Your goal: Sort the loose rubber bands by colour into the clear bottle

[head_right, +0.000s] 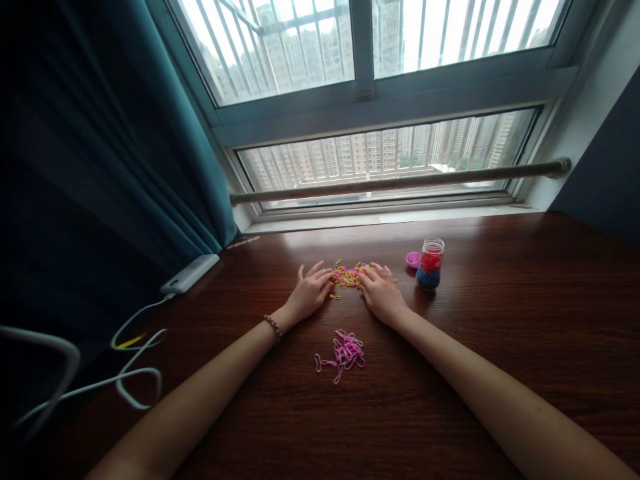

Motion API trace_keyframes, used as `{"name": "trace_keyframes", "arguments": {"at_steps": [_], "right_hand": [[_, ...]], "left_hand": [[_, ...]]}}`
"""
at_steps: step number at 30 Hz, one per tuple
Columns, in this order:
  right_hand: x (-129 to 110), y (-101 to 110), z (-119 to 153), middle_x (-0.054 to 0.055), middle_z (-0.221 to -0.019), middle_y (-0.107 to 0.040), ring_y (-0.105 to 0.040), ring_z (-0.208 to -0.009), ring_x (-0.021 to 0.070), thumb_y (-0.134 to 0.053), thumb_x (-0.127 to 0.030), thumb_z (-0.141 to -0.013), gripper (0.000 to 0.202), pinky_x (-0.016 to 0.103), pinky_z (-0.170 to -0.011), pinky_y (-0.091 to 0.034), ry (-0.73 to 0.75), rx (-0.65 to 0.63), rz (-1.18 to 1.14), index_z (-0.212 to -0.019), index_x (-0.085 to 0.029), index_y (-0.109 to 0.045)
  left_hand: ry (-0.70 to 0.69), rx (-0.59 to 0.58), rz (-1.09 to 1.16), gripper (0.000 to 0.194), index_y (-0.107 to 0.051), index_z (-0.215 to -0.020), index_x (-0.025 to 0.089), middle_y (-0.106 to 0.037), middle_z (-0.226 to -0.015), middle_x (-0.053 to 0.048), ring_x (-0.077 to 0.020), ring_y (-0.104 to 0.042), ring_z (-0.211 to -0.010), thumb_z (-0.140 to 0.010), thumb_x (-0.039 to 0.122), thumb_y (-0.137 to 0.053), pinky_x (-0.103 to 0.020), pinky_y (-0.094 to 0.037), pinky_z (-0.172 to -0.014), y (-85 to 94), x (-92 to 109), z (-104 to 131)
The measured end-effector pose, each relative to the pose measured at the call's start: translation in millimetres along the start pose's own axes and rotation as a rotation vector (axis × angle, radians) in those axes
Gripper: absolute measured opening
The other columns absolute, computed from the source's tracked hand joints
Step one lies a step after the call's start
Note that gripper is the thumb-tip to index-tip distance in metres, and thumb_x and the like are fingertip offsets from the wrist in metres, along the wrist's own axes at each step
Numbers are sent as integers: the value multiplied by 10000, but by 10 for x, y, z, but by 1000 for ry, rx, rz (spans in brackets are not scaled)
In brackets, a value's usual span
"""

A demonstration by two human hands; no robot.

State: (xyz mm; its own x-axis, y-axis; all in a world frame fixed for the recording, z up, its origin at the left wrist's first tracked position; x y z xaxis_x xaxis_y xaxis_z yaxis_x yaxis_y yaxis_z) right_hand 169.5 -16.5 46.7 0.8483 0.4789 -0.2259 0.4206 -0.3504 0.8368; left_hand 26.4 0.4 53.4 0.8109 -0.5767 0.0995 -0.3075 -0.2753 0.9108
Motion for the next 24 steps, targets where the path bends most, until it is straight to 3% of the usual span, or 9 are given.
{"name": "trace_keyframes", "arguments": {"at_steps": [3, 7, 11, 14, 17, 20, 24], "right_hand": [[9, 35, 11, 68, -1195, -562, -398, -1185, 259, -401, -194, -856, 327, 479, -1008, -293, 28, 40, -83, -1135, -179, -570], [82, 232, 3, 65, -1084, -628, -510, -1076, 216, -416, -176, -845, 286, 400, -943, -402, 22, 173, -322, -1038, -188, -627], [241, 340, 23, 65, -914, -681, -615, -870, 213, -500, -234, -808, 191, 368, -796, -488, -130, 259, -477, -886, -191, -669], [324, 324, 53, 58, -830, -689, -638, -767, 205, -544, -275, -780, 154, 345, -717, -510, -236, 268, -541, -814, -180, -661], [336, 289, 62, 58, -824, -688, -645, -737, 195, -572, -297, -761, 179, 336, -697, -521, -266, 262, -622, -879, -175, -628], [302, 290, 54, 66, -837, -685, -645, -731, 192, -573, -297, -765, 225, 329, -686, -521, -255, 255, -639, -947, -168, -604], [215, 340, 42, 70, -829, -677, -628, -724, 192, -541, -296, -788, 178, 320, -673, -502, -193, 248, -560, -845, -161, -642]], "left_hand": [[8, -13, 13, 271, -525, -1101, 234, -563, -1185, -53, -224, -366, -1230, -880, 230, -367, -579, -74, -1027, -35, -31, 9], [-17, 6, 32, 259, -557, -1049, 223, -576, -1158, -55, -206, -393, -1209, -873, 190, -370, -548, -82, -1040, 7, -12, 19], [-44, 81, 95, 242, -578, -1007, 214, -596, -1108, -51, -192, -465, -1134, -845, 148, -410, -503, -169, -1039, 110, -16, 21], [-25, 168, 181, 170, -599, -898, 199, -630, -991, -39, -176, -542, -996, -809, 133, -471, -431, -307, -989, 188, -94, 20], [60, 249, 249, 81, -596, -806, 183, -639, -846, -37, -176, -576, -851, -779, 149, -527, -360, -436, -847, 238, -229, 23], [122, 294, 282, 76, -602, -835, 176, -641, -831, -40, -177, -585, -809, -776, 176, -553, -335, -465, -774, 261, -308, 28], [107, 283, 273, 106, -628, -853, 183, -650, -859, -45, -178, -587, -833, -803, 191, -534, -335, -463, -786, 256, -290, 18]]}}
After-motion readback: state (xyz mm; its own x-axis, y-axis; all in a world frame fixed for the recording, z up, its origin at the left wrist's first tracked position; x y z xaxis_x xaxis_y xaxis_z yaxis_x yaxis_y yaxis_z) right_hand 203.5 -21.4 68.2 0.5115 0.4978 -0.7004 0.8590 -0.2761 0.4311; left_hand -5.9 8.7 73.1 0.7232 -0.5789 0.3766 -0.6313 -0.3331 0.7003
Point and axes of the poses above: each hand's wrist, its own z-axis away from the middle knuckle, its own y-axis out of the back of the hand, x = y × z, the point moved 9 cm from there along -z, towards the middle knuckle
